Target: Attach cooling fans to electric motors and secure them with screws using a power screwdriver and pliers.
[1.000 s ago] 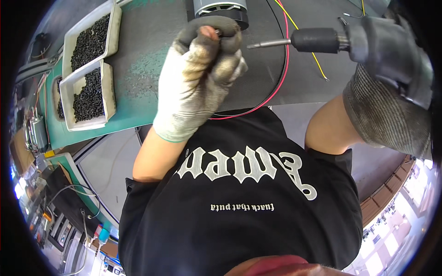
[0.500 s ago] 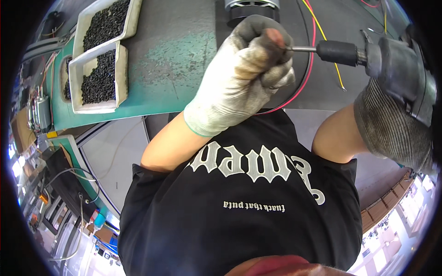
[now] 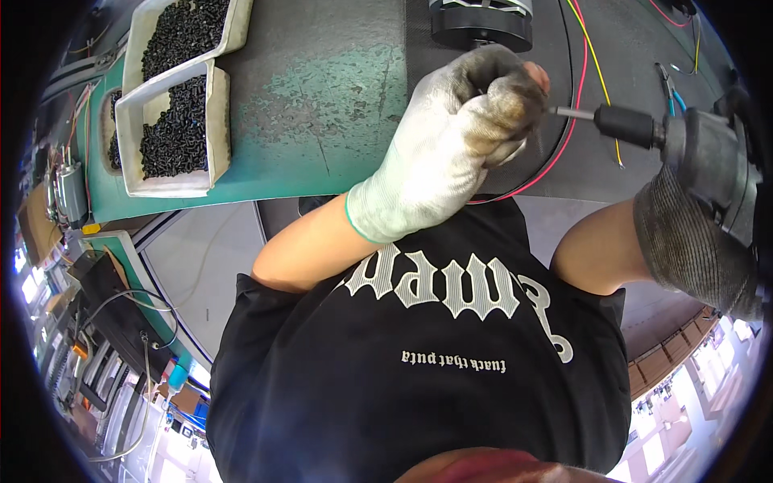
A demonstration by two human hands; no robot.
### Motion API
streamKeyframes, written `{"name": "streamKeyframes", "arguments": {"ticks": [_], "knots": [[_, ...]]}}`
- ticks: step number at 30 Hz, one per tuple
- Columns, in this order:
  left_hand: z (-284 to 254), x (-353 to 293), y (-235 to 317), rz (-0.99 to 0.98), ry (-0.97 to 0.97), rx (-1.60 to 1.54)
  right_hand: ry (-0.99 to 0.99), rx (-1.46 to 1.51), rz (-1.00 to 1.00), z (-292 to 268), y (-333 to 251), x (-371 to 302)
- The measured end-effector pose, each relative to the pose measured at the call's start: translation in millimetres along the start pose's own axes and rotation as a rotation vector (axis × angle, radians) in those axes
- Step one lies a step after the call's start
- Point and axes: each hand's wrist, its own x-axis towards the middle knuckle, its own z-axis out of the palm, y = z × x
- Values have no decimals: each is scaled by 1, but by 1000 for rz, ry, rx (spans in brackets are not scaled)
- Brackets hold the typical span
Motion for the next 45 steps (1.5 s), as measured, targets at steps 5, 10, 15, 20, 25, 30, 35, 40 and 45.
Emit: {"name": "streamKeyframes", "arguments": {"ticks": [5,10,15,20,25,30,35,40,45], "knots": [[3,-7,-8,31,215,266,27,3,45,-13,6,0],[4,-5,-3,-193,236,-47,49,20,73,-8,13,-4],[10,-10,10,-250,310,-97,62,36,109,-4,17,-7],[-6,-5,16,-214,153,-121,39,56,147,8,27,-2],[-13,-12,15,-493,193,-224,6,88,171,11,28,5],[-24,14,5,-311,293,-242,-16,112,168,14,40,15],[-32,11,6,-355,158,-21,-39,114,194,39,49,17],[-26,11,4,-310,215,102,320,191,271,19,49,25],[-27,14,5,-314,223,163,259,-273,153,9,53,25]]}}
